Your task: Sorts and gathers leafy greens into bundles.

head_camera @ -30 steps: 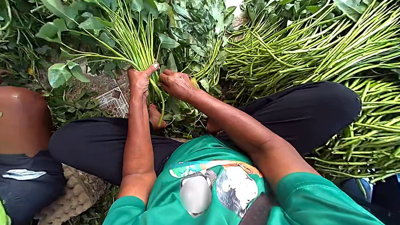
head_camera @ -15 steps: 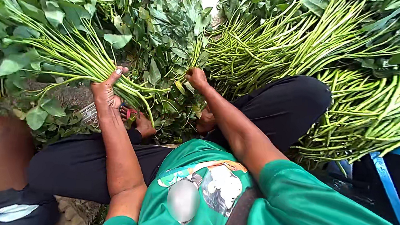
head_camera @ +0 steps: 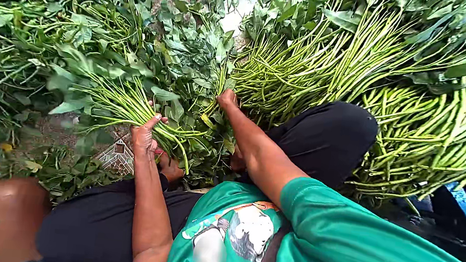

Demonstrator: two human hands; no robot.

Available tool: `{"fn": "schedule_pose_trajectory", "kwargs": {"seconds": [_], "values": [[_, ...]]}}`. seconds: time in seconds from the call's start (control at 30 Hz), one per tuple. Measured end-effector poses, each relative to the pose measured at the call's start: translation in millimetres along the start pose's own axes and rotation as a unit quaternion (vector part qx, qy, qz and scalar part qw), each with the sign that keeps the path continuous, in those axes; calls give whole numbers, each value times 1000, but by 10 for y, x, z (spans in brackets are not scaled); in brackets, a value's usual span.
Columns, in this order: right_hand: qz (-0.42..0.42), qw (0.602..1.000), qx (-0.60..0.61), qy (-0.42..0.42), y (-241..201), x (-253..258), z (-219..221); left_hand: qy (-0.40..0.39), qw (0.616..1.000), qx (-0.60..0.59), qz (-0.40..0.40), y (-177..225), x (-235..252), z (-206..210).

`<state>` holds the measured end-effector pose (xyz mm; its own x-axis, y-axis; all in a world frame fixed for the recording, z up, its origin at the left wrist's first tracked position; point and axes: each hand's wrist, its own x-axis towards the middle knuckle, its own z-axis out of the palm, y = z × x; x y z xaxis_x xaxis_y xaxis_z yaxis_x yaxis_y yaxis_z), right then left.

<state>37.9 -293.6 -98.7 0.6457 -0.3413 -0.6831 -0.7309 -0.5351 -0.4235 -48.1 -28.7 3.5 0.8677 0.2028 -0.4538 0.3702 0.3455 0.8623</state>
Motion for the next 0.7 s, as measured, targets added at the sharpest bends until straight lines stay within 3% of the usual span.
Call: {"fn": "schedule_pose_trajectory", "kwargs": {"seconds": [0.1, 0.27, 0.4, 0.43, 0.47, 0.53, 0.6, 0.7], "values": [[-69, 997, 23, 23, -34, -9, -63, 12, 1000, 17, -12, -19, 2, 10], [-202, 973, 105, 44, -157, -454, 1, -6, 1000, 25, -3, -35, 71, 33], [-386, 917, 51, 83, -189, -1054, 256, -1, 1000, 26, 3, -88, 103, 55], [-384, 921, -29, 61, -302, -1432, 140, -1, 1000, 24, 0, -104, 110, 56], [-273, 946, -150, -86, -629, -1955, -213, -1, 1000, 24, -3, -126, 112, 56], [-330, 927, -167, -58, -578, -2361, -219, 1, 999, 46, -14, -197, 123, 39], [-386, 905, -176, -41, -477, -2439, -129, 25, 995, 94, -28, -265, 128, 16], [-367, 894, -232, -106, -518, -2395, -130, 48, 987, 143, -57, -288, 108, -37]]}}
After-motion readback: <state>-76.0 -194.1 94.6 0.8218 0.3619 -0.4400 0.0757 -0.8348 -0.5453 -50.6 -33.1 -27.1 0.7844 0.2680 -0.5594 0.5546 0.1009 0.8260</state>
